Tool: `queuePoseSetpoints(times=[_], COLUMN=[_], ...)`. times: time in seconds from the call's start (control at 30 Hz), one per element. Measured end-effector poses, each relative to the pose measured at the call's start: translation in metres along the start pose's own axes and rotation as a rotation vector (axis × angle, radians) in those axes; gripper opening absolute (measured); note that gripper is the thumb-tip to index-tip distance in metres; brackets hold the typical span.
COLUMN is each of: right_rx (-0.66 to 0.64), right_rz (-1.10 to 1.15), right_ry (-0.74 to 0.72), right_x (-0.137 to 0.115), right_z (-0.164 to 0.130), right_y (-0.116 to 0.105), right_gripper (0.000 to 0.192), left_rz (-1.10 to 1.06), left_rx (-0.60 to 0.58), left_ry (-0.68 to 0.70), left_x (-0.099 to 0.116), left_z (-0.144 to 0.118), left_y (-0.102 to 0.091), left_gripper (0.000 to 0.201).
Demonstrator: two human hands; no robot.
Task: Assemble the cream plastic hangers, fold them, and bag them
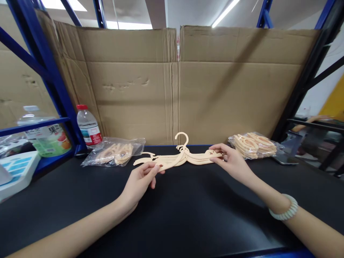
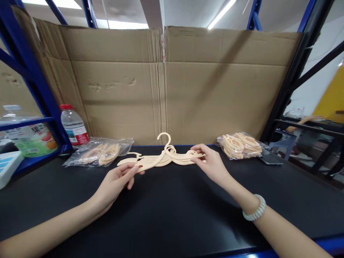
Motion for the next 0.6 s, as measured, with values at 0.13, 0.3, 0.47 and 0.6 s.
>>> queuePoseSetpoints(times=[0.13, 0.3, 0.47, 0.6], right_rx=[-0.028, -0.054, -0.104, -0.126], right_rz=[0.12, 0.374, 0.589, 0.646], right_ry=[0.093, 0.231, 0.335, 0.31], right_x=[0.003, 0.008, 0.004, -0.012], right_z=[0.002, -0.001, -0.012, -0.022], right_y=[-0.001, 0.004, 0.028, 0.05], right_gripper=[0.032, 0.036, 0.047, 0.035], left_rz=[-0.086, -0.161, -0.16, -0.119], left_rx=[0.022, 0.048, -0.021, -0.102], left_ry=[-0.033, -0.054, -0.11, -0.106], left_x=[0.001, 0.001, -0.001, 0.004], left_z=[0.0, 0.001, -0.004, -0.012], left_y=[0.0, 0.0, 0.01, 0.023], left_gripper=[0.034, 0.031, 0.029, 0.029])
Point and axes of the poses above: each hand's wrist, its own z-axis towards the middle knuckle, its own y-axis out of the palm, x = y × z, the point moved 4 cm from there along z, towards the middle knuckle, and after that the axes turned 3 degrees about x, right-handed, at the moved point
